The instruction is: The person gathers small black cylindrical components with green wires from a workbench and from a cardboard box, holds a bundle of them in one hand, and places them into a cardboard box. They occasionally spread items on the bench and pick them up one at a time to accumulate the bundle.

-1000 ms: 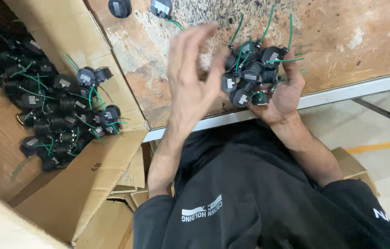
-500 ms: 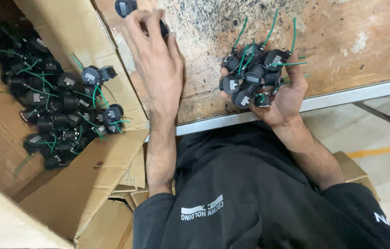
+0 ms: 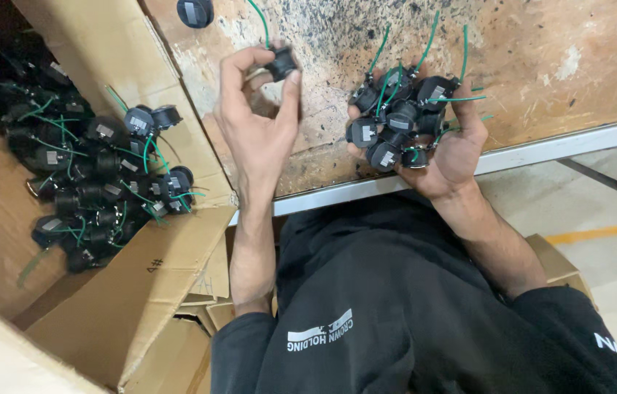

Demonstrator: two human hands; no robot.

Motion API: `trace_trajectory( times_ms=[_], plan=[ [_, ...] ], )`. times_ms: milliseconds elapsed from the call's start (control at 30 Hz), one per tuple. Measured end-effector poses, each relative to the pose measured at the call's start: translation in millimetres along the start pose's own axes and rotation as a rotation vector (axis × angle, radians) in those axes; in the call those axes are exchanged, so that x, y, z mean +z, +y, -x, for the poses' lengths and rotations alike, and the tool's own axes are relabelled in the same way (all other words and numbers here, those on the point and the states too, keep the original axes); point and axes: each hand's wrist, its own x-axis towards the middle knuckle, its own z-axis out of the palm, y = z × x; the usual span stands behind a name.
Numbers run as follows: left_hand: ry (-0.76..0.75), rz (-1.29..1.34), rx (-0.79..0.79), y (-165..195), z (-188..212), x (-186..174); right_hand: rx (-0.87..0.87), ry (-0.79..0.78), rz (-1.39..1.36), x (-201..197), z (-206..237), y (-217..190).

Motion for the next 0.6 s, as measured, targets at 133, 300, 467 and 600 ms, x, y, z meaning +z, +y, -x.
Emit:
trace_trajectory(
  times_ms=[133,300,467,600],
  plan=[
    [-0.115,0.649,-0.149,3,11,7,0.017,0.0,0.066,-1,0,-2],
    [-0.283,0.587,-0.129,20,22,17,-0.036,0.109,-0.107,-12,0,-4],
    [-0.388,0.36,0.021,50,32,22,-0.058,0.177,-0.088,-23,3,-4],
    [-0.076,-0.194,0.184,38,-1,15,-0.003,-0.02,-0.023,-18,2,-3]
  ],
)
